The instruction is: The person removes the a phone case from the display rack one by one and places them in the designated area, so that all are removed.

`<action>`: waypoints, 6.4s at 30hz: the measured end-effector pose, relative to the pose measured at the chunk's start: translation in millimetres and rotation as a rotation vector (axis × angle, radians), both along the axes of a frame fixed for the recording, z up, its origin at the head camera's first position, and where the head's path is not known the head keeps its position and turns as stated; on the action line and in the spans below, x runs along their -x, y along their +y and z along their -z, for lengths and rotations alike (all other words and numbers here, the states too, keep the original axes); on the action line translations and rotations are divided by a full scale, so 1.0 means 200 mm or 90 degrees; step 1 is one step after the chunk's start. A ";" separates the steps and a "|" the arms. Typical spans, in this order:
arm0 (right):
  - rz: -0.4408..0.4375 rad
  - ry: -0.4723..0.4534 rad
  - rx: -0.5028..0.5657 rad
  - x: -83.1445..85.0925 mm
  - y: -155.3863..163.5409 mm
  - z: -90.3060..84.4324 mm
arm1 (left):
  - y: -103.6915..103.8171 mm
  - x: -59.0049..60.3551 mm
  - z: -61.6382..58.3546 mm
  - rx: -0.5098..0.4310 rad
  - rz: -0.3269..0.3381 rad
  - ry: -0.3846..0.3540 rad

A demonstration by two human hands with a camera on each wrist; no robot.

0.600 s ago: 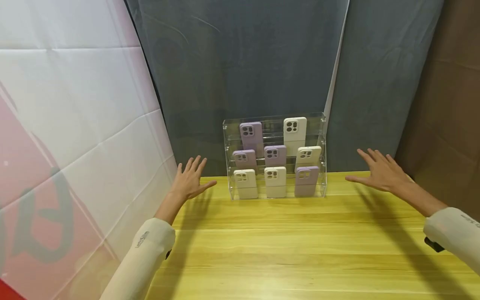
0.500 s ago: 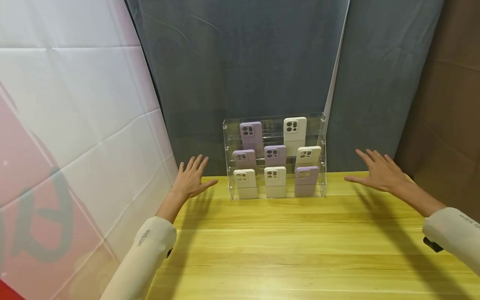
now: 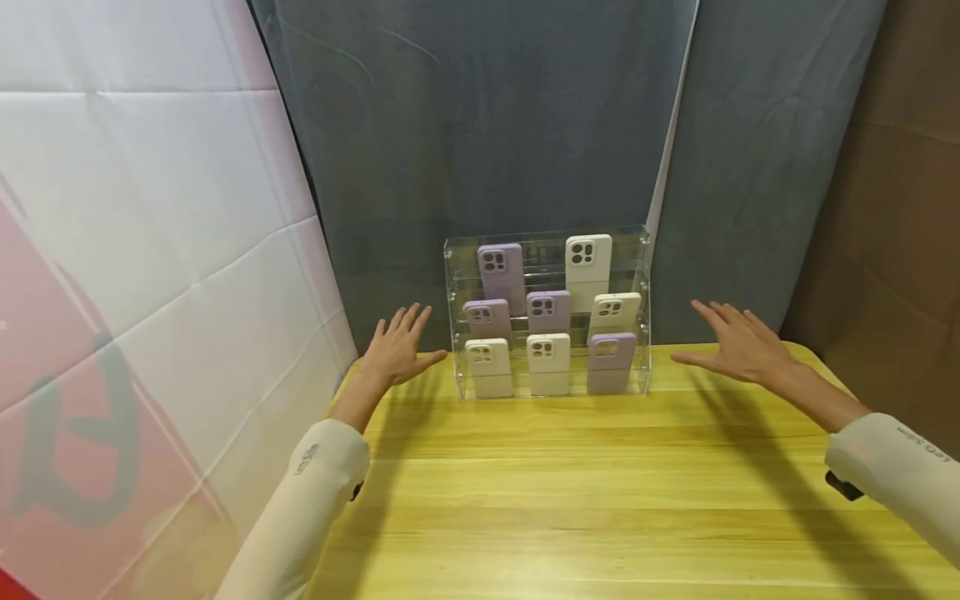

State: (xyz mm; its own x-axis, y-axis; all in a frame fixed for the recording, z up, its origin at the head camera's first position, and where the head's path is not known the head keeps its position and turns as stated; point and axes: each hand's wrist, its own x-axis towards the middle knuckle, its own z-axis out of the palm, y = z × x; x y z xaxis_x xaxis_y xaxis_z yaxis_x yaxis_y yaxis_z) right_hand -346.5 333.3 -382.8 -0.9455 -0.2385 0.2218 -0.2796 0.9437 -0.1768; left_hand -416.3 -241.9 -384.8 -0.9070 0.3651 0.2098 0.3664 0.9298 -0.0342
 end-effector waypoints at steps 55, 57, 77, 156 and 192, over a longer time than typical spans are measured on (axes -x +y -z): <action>-0.147 0.111 0.302 0.11 -0.35 0.20 | 0.19 0.11 0.27 -0.504 0.063 -0.159; -0.147 0.100 0.317 0.11 -0.36 0.20 | 0.20 0.12 0.28 -0.516 0.064 -0.173; -0.109 0.114 0.383 0.12 -0.44 0.25 | 0.19 0.11 0.33 -0.714 0.102 -0.290; -0.247 -0.152 0.536 0.09 -0.98 0.05 | 0.17 0.09 0.30 -0.705 0.078 -0.384; -0.256 -0.309 0.640 0.10 -1.53 0.42 | 0.18 0.07 0.30 -0.691 0.068 -0.349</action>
State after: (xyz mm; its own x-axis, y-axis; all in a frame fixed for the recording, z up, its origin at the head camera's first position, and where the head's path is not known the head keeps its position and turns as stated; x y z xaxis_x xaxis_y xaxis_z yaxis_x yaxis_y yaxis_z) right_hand -366.9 28.2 -466.8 -0.8792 -0.4615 0.1182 -0.2232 0.1798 -0.9581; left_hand -430.0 -206.3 -443.9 -0.9471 0.3167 0.0517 0.1654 0.3439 0.9243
